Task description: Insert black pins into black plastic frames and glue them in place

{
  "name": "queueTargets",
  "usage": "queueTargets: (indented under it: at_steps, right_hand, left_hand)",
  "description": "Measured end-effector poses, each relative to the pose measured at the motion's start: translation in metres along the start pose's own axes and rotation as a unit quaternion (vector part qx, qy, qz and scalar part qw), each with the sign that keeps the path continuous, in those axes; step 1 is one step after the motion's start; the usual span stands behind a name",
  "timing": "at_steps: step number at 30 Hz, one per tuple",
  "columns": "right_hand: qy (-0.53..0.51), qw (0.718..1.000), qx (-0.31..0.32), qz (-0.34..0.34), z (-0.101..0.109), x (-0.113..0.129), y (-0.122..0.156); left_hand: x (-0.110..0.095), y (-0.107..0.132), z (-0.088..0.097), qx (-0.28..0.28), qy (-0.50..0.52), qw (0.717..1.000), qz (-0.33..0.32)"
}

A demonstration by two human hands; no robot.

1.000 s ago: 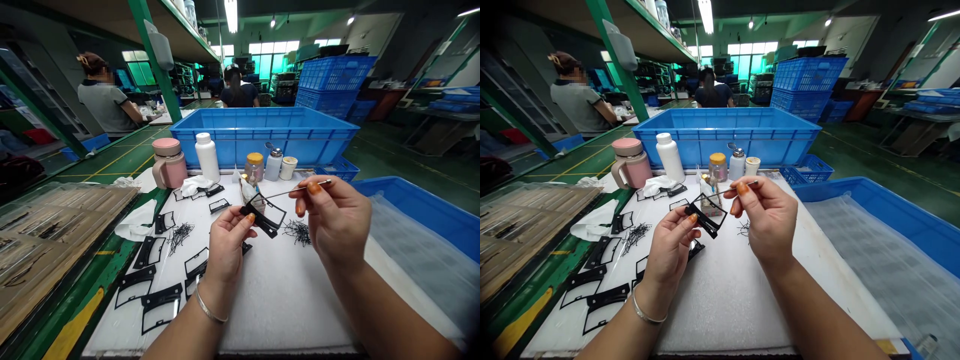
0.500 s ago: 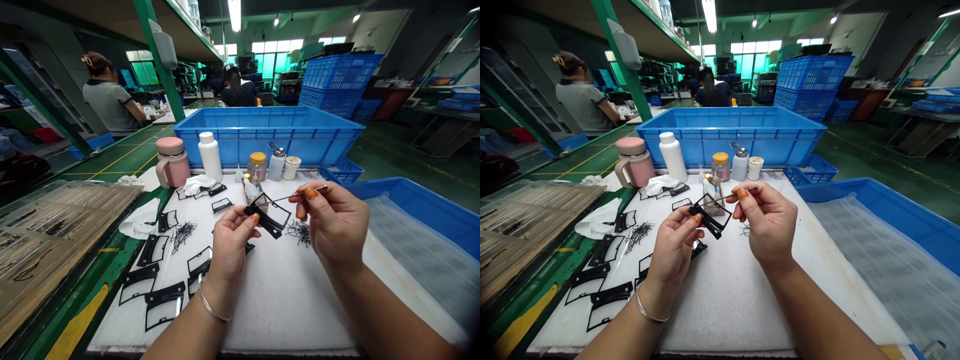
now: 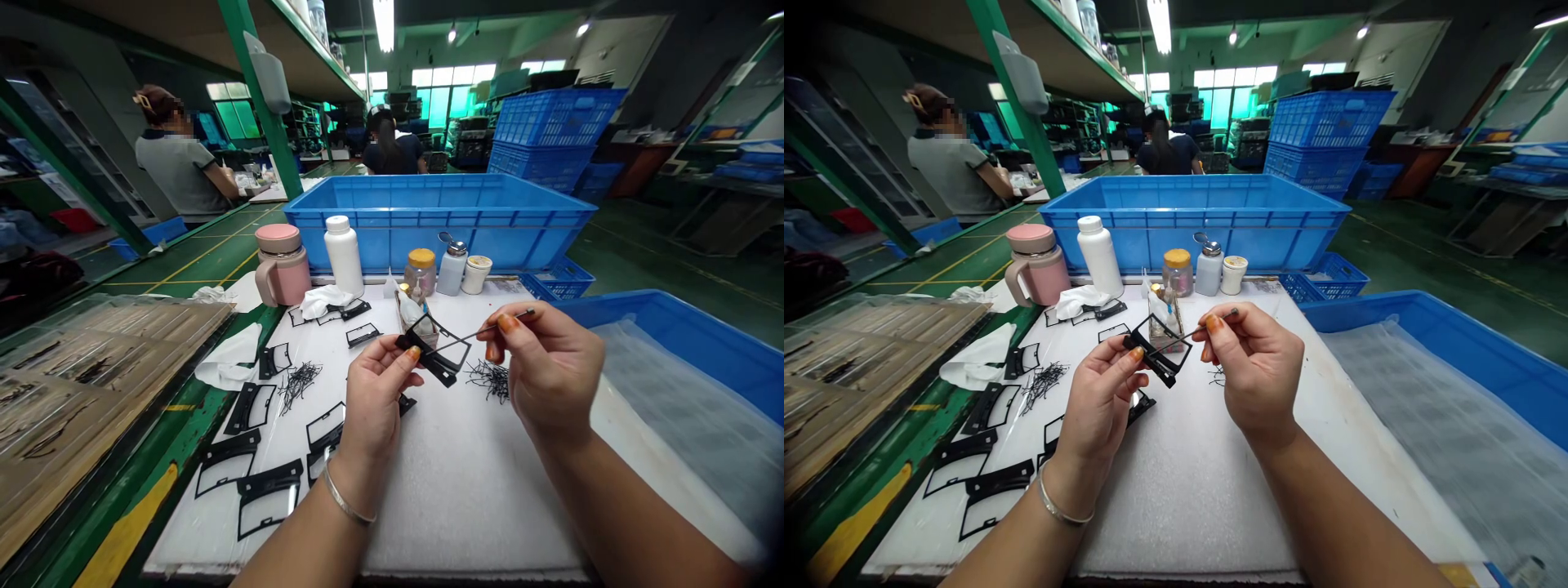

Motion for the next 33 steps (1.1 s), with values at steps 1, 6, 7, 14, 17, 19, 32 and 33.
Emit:
queueTargets:
  at_steps: [1,6,7,14,17,19,32,33]
  right_hand:
    - [0.001,1.0,-0.001,0.0,0.0,0.0,0.0]
    - [-0.013,1.0,-0.016,0.013,0.003,0.001,0.0]
    - [-0.017,1.0,-0.021,0.015,0.004,0.001,0.0]
    - [-0.042,0.998,-0.052,0.016,0.011,0.002,-0.001]
    - [-0.052,0.995,-0.078,0.02,0.017,0.005,-0.003]
    - [-0.055,0.992,-0.11,0.03,0.026,0.007,-0.006]
    - [0.253,0.961,0.11,-0.015,-0.027,-0.039,-0.05]
    - [0.264,0.957,0.117,-0.014,-0.032,-0.042,-0.051]
  left_hand:
    - [0.0,0.0,0.0,0.0,0.0,1.0,0.0]
    - [0.0,0.0,0.001,-0.003,0.001,1.0,0.001]
    - [0.0,0.0,0.001,-0.003,0.002,1.0,0.0]
    - [-0.001,0.0,0.001,-0.004,0.001,1.0,-0.002]
    - [-0.001,0.0,0.002,-0.013,0.005,1.0,-0.002]
    - [-0.003,0.001,0.003,-0.025,0.014,1.0,-0.006]
    - [-0.017,0.001,0.04,-0.169,0.118,0.976,-0.076]
    - [-0.017,0.001,0.04,-0.168,0.115,0.976,-0.077]
Point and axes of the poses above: each hand's wrist, its own y-axis away from the middle knuckle, its own z-axis out of the back of the hand, x = y × z, the point moved 9 cm from there along -y, towards the middle knuckle, and after that the axes turned 7 degrees about x, right-handed, at the moved point
